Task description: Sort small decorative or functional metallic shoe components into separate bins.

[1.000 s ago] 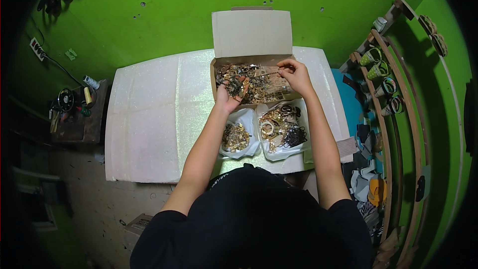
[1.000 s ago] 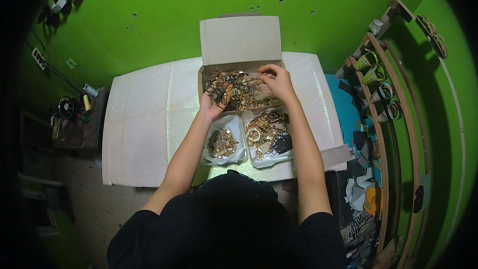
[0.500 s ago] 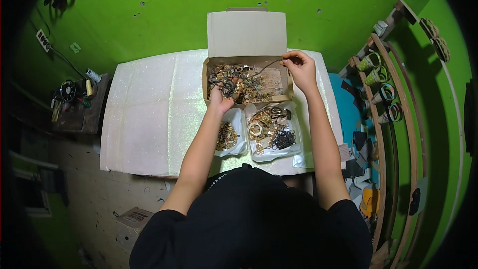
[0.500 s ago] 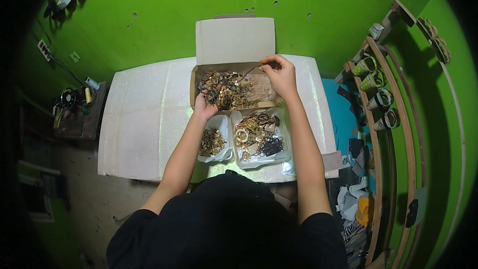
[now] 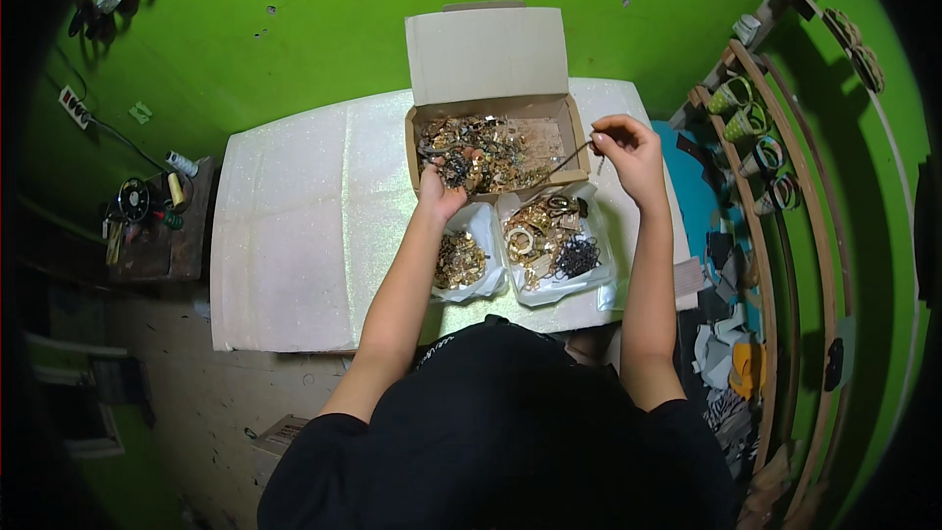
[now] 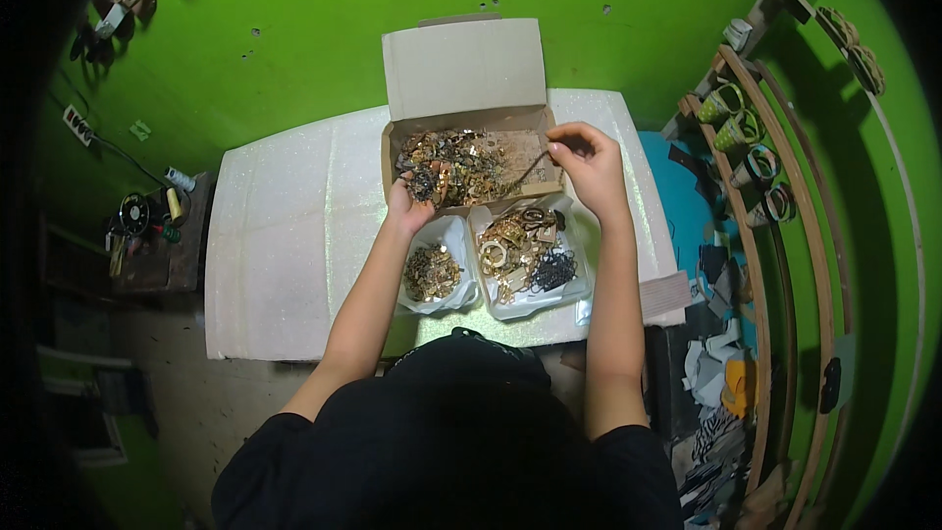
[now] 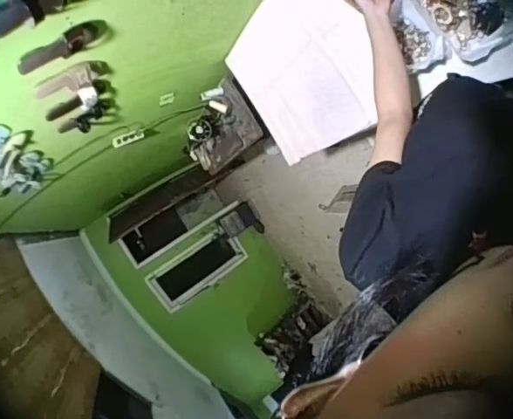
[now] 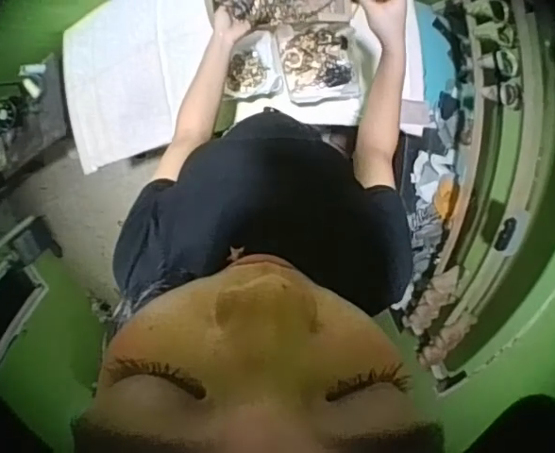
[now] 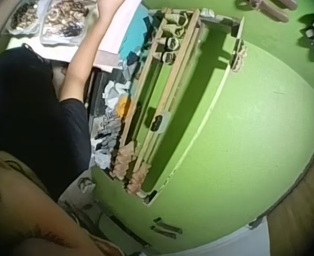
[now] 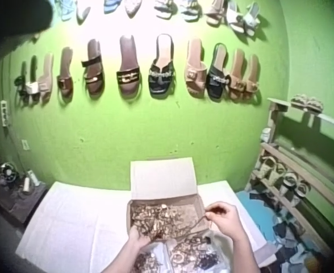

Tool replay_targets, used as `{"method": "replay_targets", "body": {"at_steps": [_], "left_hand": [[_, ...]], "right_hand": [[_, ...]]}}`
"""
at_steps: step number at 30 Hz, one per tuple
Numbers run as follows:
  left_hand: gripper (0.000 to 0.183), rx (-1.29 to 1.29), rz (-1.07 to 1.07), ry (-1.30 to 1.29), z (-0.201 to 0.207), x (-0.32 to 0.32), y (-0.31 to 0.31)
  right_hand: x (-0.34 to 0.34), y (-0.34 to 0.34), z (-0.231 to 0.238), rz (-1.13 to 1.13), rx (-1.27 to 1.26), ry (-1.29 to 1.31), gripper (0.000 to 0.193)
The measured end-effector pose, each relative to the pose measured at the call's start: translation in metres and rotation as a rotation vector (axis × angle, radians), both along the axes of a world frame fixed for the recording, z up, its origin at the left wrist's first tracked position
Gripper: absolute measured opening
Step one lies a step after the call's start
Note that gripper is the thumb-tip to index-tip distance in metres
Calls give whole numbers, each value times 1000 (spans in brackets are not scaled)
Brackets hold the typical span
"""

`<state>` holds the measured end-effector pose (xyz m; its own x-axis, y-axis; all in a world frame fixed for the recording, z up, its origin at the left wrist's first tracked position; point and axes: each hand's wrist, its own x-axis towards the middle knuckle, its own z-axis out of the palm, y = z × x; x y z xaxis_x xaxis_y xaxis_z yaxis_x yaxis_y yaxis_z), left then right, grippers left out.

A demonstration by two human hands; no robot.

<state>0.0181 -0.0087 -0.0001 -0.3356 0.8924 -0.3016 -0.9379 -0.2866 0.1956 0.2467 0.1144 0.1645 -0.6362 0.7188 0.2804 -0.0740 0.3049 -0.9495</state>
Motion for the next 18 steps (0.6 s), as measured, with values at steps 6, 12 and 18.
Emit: {"method": "replay_targets", "body": {"at_steps": [6,12,18], "left_hand": [[36,16,-67,-40,0,0,-1],[38,38,-105,-90,-3,-4,1],[40,28,-100,-105,-10,-6,1]], "right_hand": [[32,-36,-34,-120,-202,42,11],[61,-62,-64,-285,-285,-2,10],[75,-57,-102,-411,-255,-69,9]]}}
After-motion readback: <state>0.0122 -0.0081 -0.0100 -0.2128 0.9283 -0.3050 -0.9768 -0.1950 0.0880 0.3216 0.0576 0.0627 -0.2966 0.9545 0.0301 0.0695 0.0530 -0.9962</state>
